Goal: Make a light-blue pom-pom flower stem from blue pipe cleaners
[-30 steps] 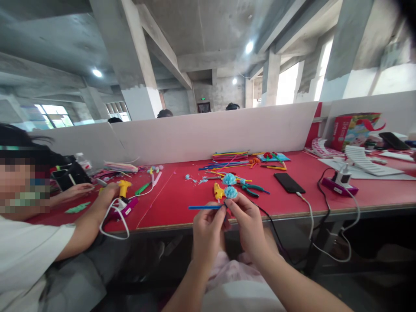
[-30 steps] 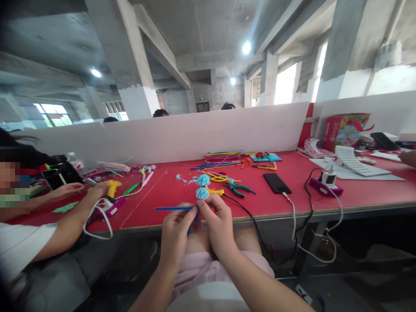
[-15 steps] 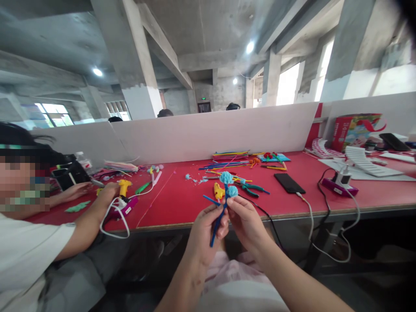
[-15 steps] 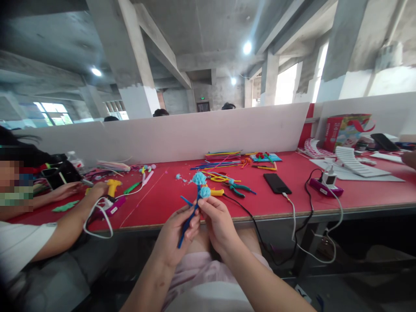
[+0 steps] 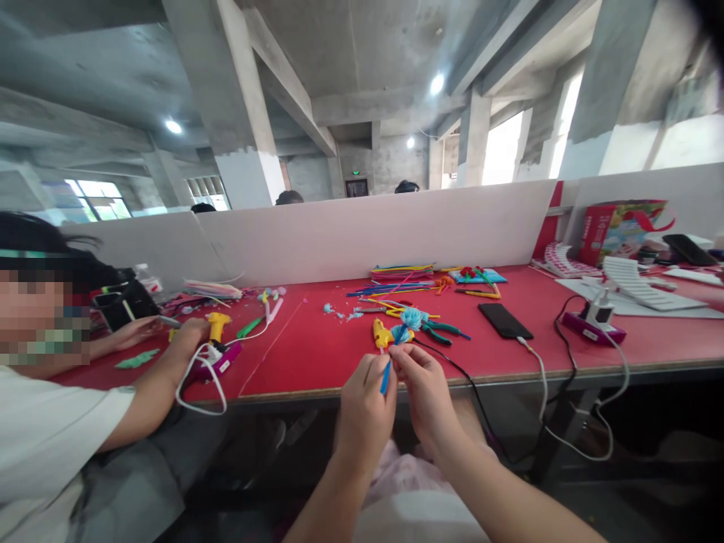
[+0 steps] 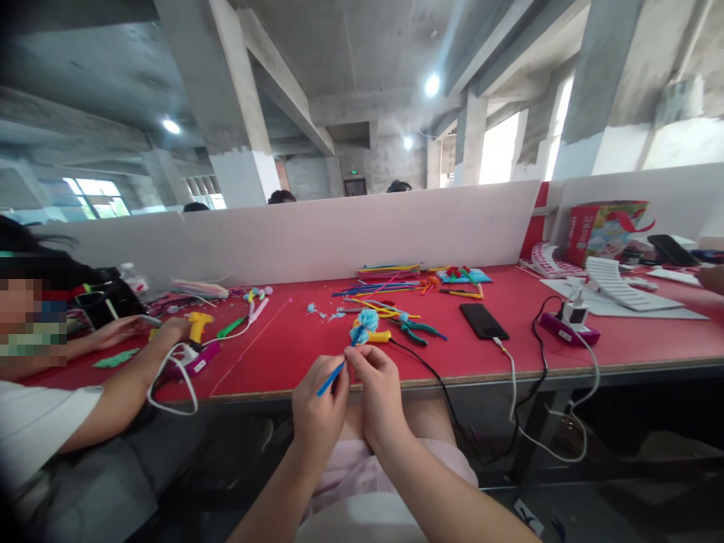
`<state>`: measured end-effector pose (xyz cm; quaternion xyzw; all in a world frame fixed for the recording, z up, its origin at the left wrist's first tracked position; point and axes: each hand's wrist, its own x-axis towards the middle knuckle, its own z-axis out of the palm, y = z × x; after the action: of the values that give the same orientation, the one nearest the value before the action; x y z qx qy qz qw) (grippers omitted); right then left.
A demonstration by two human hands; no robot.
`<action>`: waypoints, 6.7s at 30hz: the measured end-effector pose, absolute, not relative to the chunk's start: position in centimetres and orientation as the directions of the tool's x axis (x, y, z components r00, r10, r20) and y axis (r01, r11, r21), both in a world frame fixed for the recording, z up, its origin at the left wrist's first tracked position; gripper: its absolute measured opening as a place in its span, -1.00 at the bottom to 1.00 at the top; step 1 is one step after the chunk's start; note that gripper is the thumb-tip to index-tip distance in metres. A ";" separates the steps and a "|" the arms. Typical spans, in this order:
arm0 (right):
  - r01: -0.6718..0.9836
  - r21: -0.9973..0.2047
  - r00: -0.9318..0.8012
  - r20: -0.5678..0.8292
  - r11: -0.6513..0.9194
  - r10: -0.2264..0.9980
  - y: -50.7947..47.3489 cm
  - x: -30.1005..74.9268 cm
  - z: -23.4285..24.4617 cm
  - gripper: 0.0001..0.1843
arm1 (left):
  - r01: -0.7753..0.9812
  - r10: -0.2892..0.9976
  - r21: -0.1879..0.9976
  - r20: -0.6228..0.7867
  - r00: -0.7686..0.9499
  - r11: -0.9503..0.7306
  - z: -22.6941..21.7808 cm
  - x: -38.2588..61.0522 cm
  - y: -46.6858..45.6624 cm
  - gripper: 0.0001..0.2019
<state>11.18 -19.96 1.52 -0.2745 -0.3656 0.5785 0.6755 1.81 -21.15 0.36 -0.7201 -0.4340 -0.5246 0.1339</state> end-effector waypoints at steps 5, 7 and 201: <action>-0.537 -0.799 0.098 0.261 0.271 0.960 -20.2 11.5 1.5 -0.75 | 0.580 0.672 0.591 0.734 -0.098 -0.561 1.9 2.1 -22.3 -0.89; -0.541 -0.793 0.078 0.284 0.280 0.956 -20.4 11.5 1.7 -0.75 | 0.380 0.825 0.803 0.545 -0.153 -0.460 2.9 2.2 -22.8 -0.84; 0.653 -0.709 0.085 0.419 0.267 0.904 -4.3 20.8 4.0 -0.76 | -0.515 0.973 0.831 0.128 -0.190 -0.210 -1.5 1.9 -14.8 -0.83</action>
<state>20.82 -4.33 4.00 -0.5884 -0.6614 0.1419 0.4430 1.94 -14.79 -1.51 -0.3461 -0.3312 -0.6967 -0.5341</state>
